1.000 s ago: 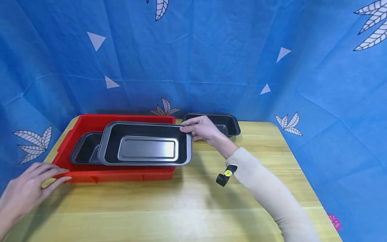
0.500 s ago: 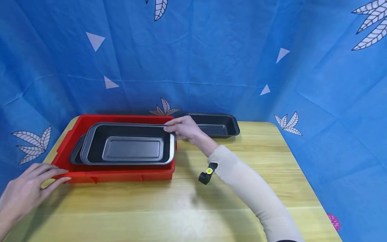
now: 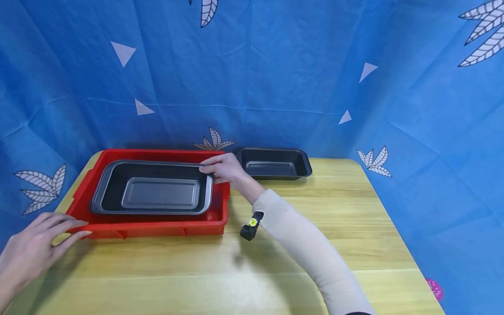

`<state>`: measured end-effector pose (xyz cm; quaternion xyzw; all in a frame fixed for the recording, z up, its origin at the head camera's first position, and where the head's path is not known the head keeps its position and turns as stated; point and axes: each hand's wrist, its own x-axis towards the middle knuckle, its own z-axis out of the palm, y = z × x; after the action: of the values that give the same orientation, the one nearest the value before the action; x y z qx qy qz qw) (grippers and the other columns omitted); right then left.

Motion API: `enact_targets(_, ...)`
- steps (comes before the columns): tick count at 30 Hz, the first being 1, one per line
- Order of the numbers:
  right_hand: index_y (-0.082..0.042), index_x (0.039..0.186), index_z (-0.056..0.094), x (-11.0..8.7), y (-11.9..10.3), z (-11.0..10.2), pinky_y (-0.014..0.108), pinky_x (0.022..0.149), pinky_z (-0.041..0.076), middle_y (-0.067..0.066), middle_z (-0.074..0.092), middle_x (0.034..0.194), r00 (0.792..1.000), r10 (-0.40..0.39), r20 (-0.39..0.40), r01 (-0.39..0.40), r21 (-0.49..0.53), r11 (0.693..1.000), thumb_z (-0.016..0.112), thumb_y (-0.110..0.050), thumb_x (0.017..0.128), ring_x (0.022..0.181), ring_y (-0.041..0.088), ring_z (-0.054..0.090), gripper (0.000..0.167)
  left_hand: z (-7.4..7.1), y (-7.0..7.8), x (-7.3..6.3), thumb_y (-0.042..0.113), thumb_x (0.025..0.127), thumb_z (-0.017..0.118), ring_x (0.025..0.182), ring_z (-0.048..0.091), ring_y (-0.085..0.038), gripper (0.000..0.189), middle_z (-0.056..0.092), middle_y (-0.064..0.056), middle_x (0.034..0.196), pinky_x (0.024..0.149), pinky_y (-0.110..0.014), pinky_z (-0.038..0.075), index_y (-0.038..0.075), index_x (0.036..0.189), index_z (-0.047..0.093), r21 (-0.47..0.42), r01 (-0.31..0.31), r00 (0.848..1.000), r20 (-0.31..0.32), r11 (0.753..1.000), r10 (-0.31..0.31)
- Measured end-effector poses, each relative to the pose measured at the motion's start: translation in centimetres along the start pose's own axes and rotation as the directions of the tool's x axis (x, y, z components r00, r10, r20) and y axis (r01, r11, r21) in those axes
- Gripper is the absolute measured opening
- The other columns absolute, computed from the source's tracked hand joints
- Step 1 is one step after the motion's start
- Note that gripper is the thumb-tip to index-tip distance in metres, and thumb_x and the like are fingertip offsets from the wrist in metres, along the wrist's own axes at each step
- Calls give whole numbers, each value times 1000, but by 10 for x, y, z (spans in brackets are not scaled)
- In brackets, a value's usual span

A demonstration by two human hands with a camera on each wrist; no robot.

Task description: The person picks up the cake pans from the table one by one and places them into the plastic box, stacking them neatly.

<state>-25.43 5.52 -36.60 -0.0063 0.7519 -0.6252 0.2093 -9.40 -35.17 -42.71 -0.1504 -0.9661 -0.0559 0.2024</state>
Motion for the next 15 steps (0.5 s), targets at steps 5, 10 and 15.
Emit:
enact_targets(5,-8,122,79,6,2,10,25,66,64,9,77,112,1000,1,2,-1,30,1000,78,-14,96,77,15,66,26,0,-1,-1,67,80,56,86,58,-38,69,73,-23,91,66,-61,62,3,92,80,-1,-6,1000,0,1000,6)
enact_targets(10,-9,120,80,13,3,18,31,74,68,11,80,111,1000,12,-16,-11,32,999,79,-14,95,75,14,70,25,-1,-1,1,48,68,82,86,58,-39,51,72,-24,92,67,-62,62,3,92,80,10,6,1000,29,1000,-7)
enact_targets(15,-9,120,80,19,3,25,38,83,68,11,81,110,1000,5,-21,-5,9,1000,79,-15,95,78,15,71,25,-1,-1,2,77,78,28,85,57,-39,91,72,-24,89,64,-60,61,3,89,80,-4,1,1000,10,1000,-1)
